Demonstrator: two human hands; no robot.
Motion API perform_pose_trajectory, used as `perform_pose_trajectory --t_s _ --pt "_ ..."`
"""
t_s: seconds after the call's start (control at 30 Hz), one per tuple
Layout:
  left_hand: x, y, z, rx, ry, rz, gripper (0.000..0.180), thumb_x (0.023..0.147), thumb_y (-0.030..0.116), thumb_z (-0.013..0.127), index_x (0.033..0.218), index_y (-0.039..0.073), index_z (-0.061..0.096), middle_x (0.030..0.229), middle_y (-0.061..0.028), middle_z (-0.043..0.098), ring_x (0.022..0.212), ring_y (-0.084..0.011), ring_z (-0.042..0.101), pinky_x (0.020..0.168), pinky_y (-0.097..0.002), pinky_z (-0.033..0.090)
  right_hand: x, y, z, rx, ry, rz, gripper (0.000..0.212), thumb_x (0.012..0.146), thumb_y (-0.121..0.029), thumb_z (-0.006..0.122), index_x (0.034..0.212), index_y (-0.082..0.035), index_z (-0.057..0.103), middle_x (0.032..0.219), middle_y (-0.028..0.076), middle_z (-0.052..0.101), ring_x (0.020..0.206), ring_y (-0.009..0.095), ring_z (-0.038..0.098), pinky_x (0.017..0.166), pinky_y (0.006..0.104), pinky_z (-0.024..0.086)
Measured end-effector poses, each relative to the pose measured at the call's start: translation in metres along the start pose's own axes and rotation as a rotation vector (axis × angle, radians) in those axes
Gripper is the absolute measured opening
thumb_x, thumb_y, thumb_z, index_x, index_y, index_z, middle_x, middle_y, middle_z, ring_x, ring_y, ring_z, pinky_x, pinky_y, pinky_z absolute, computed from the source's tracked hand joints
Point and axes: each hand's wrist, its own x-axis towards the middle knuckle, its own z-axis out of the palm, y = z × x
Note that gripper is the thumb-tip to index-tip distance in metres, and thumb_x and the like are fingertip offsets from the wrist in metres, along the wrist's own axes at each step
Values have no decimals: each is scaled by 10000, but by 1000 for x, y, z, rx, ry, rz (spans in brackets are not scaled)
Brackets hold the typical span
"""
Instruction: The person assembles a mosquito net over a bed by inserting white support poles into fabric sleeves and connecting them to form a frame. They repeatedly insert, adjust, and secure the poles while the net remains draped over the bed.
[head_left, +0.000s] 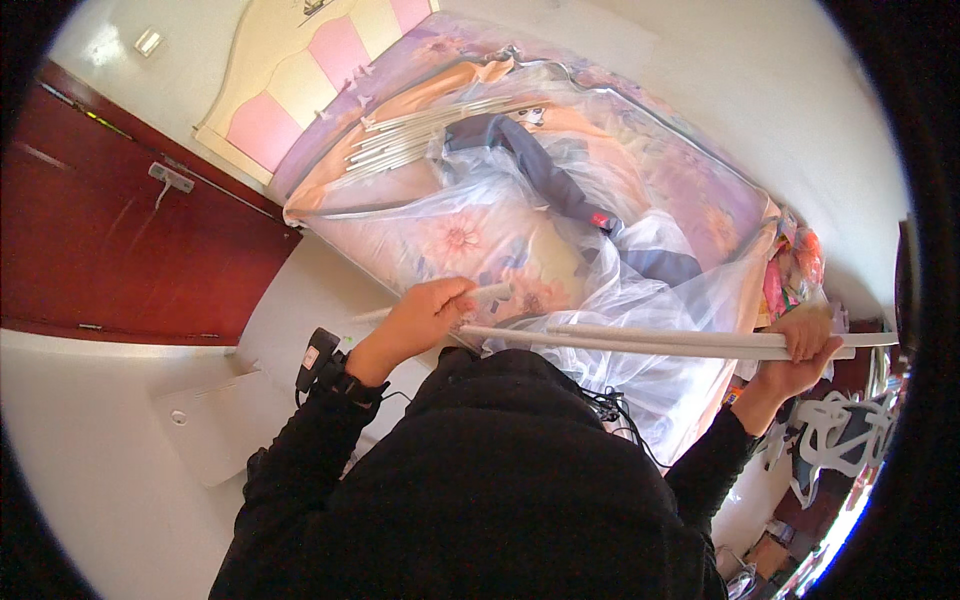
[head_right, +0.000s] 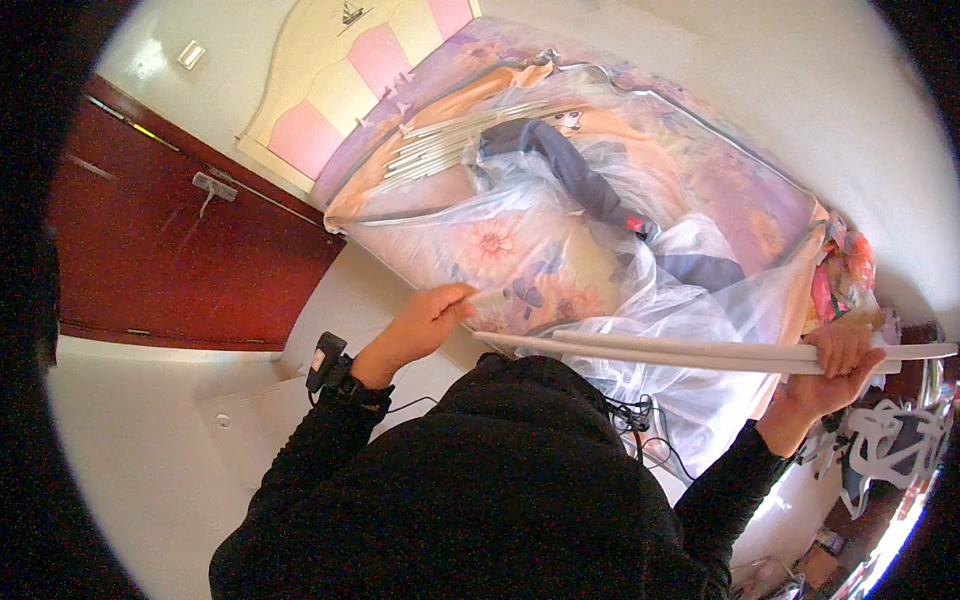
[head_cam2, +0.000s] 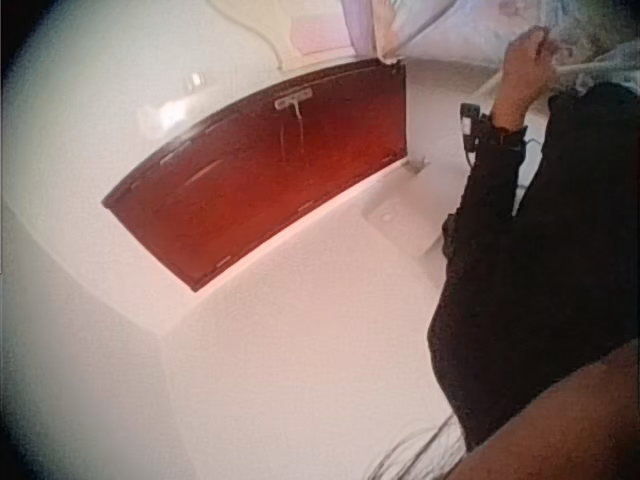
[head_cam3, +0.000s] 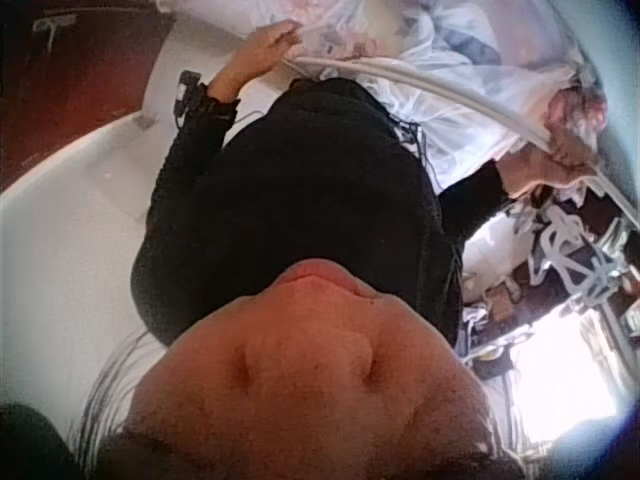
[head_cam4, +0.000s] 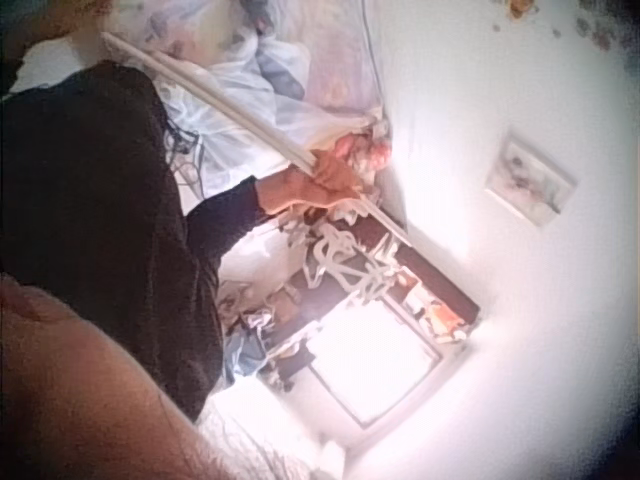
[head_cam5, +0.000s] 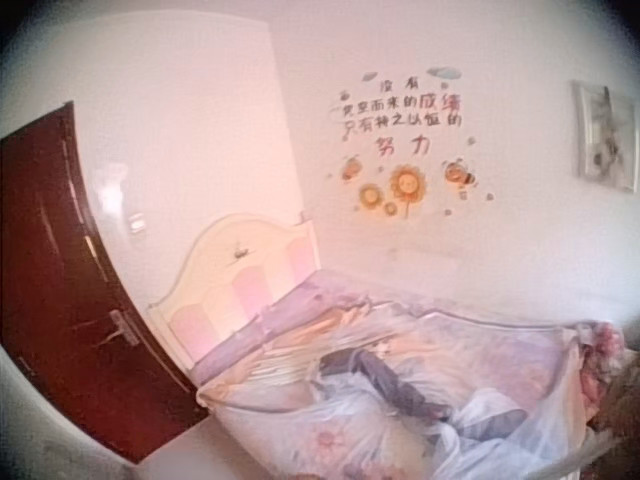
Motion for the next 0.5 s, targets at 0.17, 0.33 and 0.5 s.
perform_pose_trajectory --t_s 0.17,0.33,0.5 --pt "28 46 16 289 193 337 414 846 48 553 1255 20 500 941 -193 615 857 -369 580 768 -413 450 -6 73 -24 -214 108 89 259 925 -308 567 750 -141 473 641 -39 322 576 98 300 573 268 284" --pt "59 95 52 289 233 272 687 824 0 548 1443 55 254 826 -216 613 809 -391 583 730 -455 454 -38 187 -13 -384 441 309 464 958 -450 447 1180 -52 533 977 71 565 941 216 550 930 399 420" --pt "73 90 52 319 103 85 823 809 55 586 1471 54 96 757 -243 622 705 -403 611 616 -479 479 -43 236 14 -349 449 453 483 983 -414 404 1303 -52 417 1045 94 553 937 210 546 893 361 440"
